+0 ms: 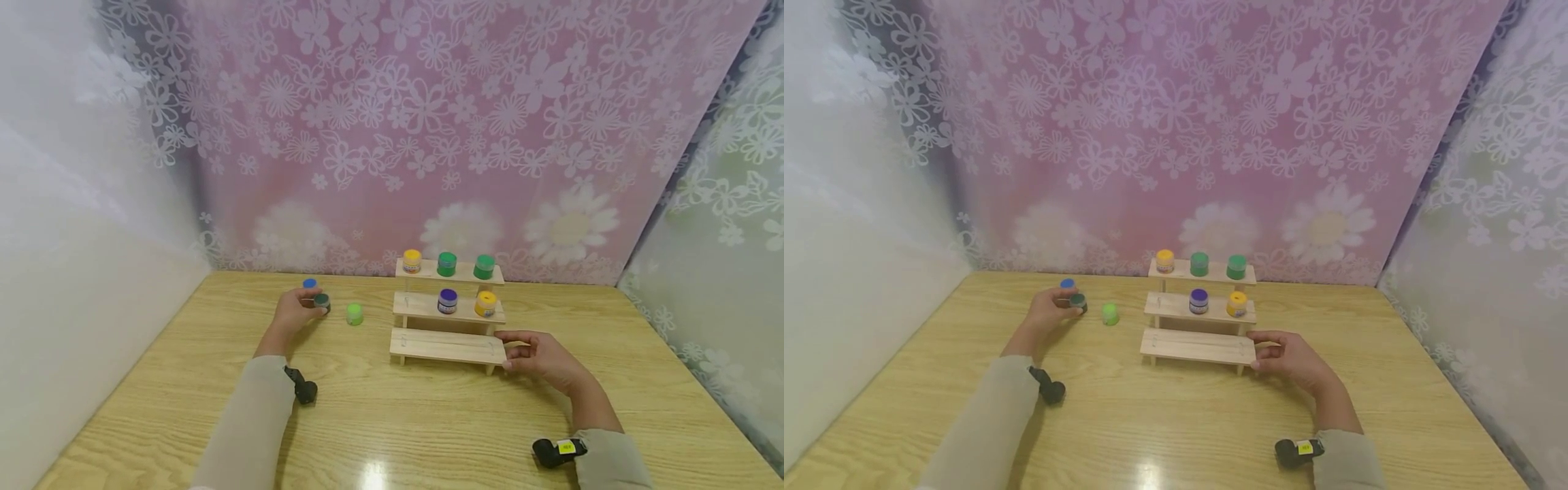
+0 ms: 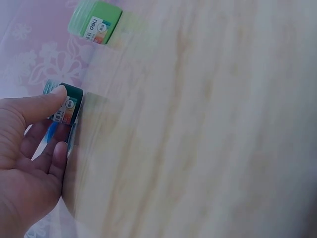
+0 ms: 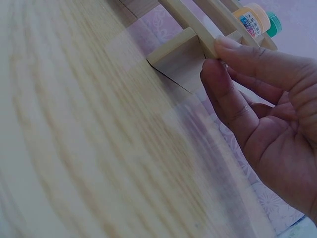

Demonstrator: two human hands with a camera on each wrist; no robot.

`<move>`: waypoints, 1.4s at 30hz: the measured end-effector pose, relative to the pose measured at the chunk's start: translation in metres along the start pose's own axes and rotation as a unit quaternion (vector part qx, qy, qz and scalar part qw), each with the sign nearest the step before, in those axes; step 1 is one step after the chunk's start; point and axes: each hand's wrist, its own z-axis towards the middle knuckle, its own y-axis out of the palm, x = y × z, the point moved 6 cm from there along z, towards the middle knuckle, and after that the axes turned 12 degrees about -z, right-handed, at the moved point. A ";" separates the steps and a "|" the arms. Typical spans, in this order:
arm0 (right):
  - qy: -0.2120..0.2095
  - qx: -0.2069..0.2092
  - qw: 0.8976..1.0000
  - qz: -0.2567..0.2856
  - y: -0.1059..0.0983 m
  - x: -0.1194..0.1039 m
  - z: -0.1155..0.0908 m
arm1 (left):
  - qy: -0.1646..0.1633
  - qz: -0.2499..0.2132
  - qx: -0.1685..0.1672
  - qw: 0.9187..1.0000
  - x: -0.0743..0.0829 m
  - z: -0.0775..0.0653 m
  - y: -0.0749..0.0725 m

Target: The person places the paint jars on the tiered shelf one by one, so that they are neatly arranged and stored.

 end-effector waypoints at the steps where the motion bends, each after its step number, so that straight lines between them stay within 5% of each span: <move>1: 0.002 0.001 1.000 0.002 0.000 0.000 0.000 | 0.001 0.000 0.002 1.000 0.000 -0.001 0.000; 23: -0.005 -0.001 1.000 0.004 0.001 -0.005 -0.004 | -0.007 -0.053 0.008 0.999 0.007 -0.012 -0.007; 42: 0.000 0.000 1.000 0.004 0.001 -0.006 -0.004 | 0.046 -0.015 -0.014 0.999 0.030 -0.033 0.005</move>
